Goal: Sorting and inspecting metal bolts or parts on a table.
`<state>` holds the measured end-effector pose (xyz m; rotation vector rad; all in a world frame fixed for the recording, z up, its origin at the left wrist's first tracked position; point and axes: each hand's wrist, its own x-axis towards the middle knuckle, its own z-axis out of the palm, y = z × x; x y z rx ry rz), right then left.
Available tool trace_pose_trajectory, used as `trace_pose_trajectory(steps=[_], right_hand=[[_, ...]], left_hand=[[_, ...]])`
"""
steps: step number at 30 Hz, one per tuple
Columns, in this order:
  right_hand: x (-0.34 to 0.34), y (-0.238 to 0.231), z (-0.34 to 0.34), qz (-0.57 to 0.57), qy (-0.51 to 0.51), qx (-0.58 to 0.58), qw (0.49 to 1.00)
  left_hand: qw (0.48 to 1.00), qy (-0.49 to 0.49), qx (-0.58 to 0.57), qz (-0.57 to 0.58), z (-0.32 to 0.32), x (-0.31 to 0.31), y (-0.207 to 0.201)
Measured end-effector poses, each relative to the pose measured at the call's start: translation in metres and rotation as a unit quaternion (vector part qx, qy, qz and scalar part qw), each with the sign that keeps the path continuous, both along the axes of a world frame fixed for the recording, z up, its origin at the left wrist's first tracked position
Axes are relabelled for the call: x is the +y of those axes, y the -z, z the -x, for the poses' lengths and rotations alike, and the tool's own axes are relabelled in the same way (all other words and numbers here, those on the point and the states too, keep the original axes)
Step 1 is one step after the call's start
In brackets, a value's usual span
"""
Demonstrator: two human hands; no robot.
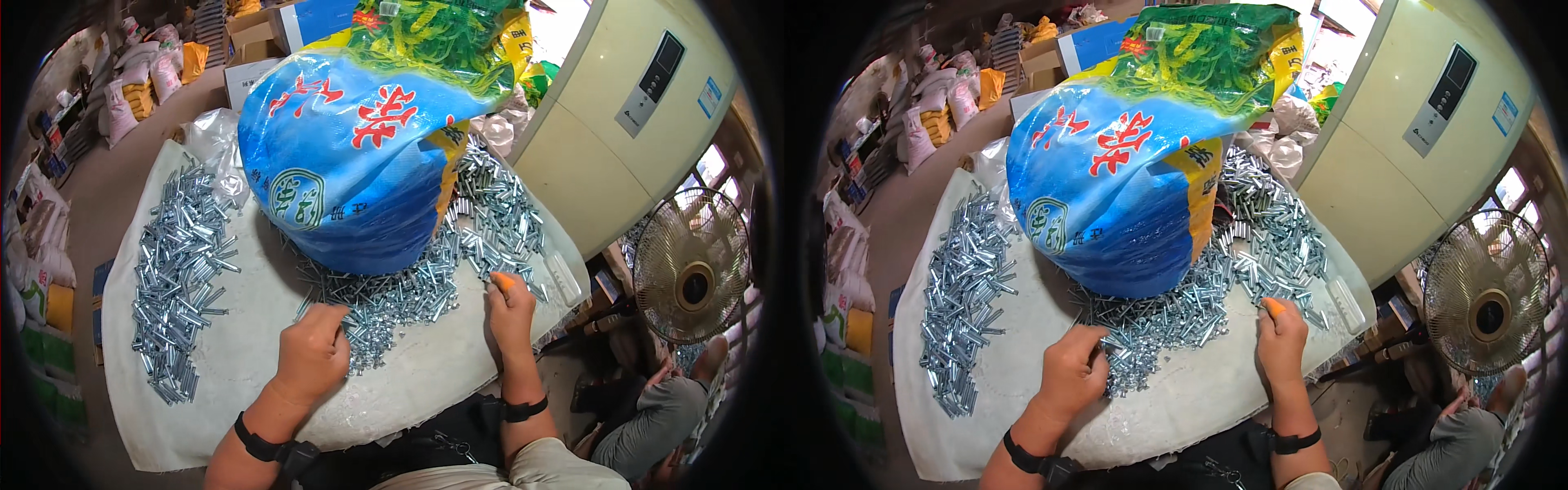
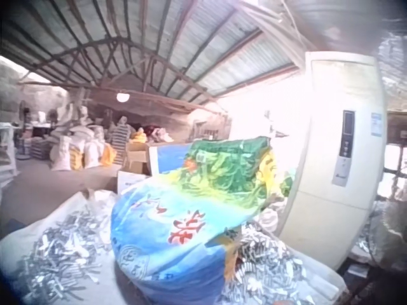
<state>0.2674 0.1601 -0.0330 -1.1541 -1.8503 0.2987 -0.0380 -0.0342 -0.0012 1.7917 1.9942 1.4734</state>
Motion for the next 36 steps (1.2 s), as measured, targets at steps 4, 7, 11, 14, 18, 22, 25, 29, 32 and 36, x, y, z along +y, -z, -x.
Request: trace_pose_trajectory(steps=[4,7,11,14,18,22,25,29,32,36], right_hand=[[-0.012,-0.017,0.012,0.037,-0.017,-0.064,0.997],[-0.035,-0.028,0.03,0.09,-0.16,-0.051,0.982],[-0.051,-0.021,0.044,0.066,-0.173,-0.162,0.969],[-0.051,-0.014,0.044,0.049,-0.164,-0.157,0.973],[-0.052,0.001,0.042,0.138,-0.184,-0.019,0.973],[-0.078,-0.029,0.063,0.429,-0.186,0.301,0.831],[-0.087,-0.03,0.071,0.496,-0.198,0.399,0.745],[-0.098,-0.026,0.079,0.506,-0.263,0.472,0.672],[-0.107,-0.027,0.085,0.499,-0.264,0.496,0.66],[-0.117,-0.025,0.094,0.478,-0.247,0.512,0.67]], left_hand=[[0.997,0.058,-0.034,0.035,-0.001,0.003,0.011],[0.993,0.078,-0.057,0.063,0.002,0.003,0.019],[0.992,0.074,-0.068,0.075,0.002,0.004,0.026],[0.992,0.091,-0.024,0.088,0.005,0.002,0.022],[0.992,0.092,-0.026,0.084,0.005,0.001,0.014],[0.981,0.166,-0.079,0.057,-0.002,0.0,0.005],[0.96,0.201,-0.132,0.146,-0.008,-0.003,-0.001],[0.969,0.199,-0.097,0.108,-0.018,-0.005,0.007],[0.979,0.187,-0.059,0.046,-0.019,-0.005,0.013],[0.974,0.208,-0.055,0.077,-0.017,-0.004,0.013]])
